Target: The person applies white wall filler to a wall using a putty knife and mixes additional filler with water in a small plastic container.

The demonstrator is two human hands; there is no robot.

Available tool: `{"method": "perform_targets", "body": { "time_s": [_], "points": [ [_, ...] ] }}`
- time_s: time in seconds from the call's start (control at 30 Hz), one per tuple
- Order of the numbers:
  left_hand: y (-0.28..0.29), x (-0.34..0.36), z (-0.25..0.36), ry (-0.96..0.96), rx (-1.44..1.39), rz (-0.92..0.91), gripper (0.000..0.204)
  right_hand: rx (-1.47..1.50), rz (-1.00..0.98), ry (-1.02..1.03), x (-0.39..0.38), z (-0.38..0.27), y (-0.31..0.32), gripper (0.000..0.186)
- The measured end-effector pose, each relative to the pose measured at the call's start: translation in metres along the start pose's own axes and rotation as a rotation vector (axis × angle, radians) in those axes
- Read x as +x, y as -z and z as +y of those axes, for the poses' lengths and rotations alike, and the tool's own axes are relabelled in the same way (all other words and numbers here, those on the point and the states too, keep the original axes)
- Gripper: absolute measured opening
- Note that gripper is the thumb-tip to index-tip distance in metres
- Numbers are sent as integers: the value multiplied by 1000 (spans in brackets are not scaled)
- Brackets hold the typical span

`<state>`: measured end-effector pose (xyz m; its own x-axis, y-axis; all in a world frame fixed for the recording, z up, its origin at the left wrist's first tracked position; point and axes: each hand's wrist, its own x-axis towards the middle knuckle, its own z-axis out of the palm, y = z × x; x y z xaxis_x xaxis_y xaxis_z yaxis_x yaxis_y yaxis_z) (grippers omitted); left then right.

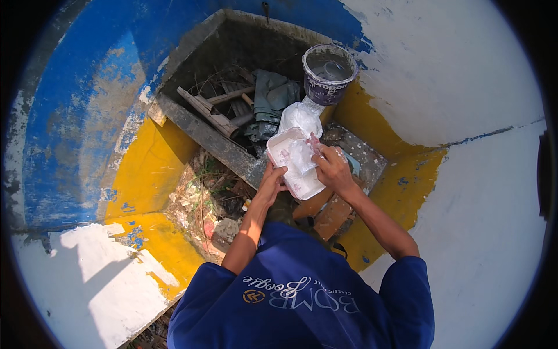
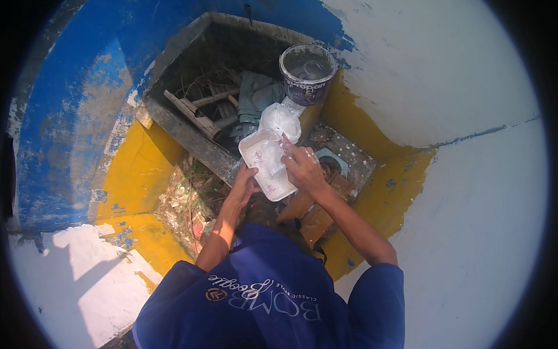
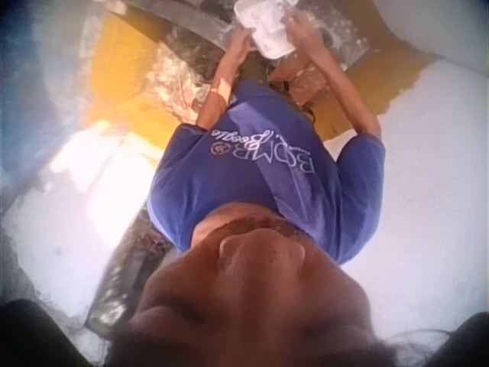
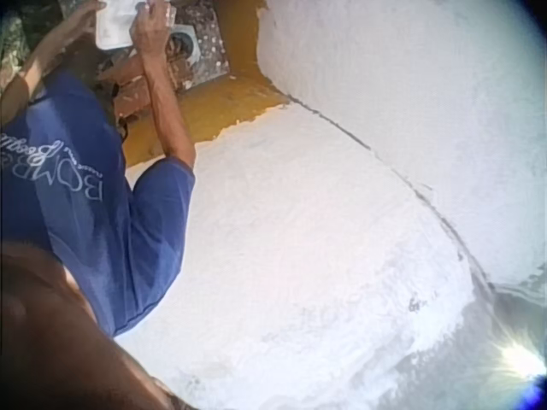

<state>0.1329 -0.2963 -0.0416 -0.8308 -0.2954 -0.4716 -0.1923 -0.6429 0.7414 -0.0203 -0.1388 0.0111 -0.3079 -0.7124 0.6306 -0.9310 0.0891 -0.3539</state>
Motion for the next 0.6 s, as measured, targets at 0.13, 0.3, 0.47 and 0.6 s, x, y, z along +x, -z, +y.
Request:
{"method": "perform_targets", "body": {
  "time_s": [0.13, 0.3, 0.47, 0.6],
  "points": [
    [0, 2, -2, -7, 0, -15, 73, -112, -172, 8, -6, -1, 6, 23],
    [-5, 2, -3, 8, -32, -46, 72, -95, -221, -56, -6, -9, 11, 22],
    [-3, 2, -8, 33, 16, -14, 72, -114, -294, -123, -9, -11, 10, 24],
    [-5, -1, -6, 43, -15, -29, 71, -95, -190, -37, -3, -10, 13, 31]
  ]
}}
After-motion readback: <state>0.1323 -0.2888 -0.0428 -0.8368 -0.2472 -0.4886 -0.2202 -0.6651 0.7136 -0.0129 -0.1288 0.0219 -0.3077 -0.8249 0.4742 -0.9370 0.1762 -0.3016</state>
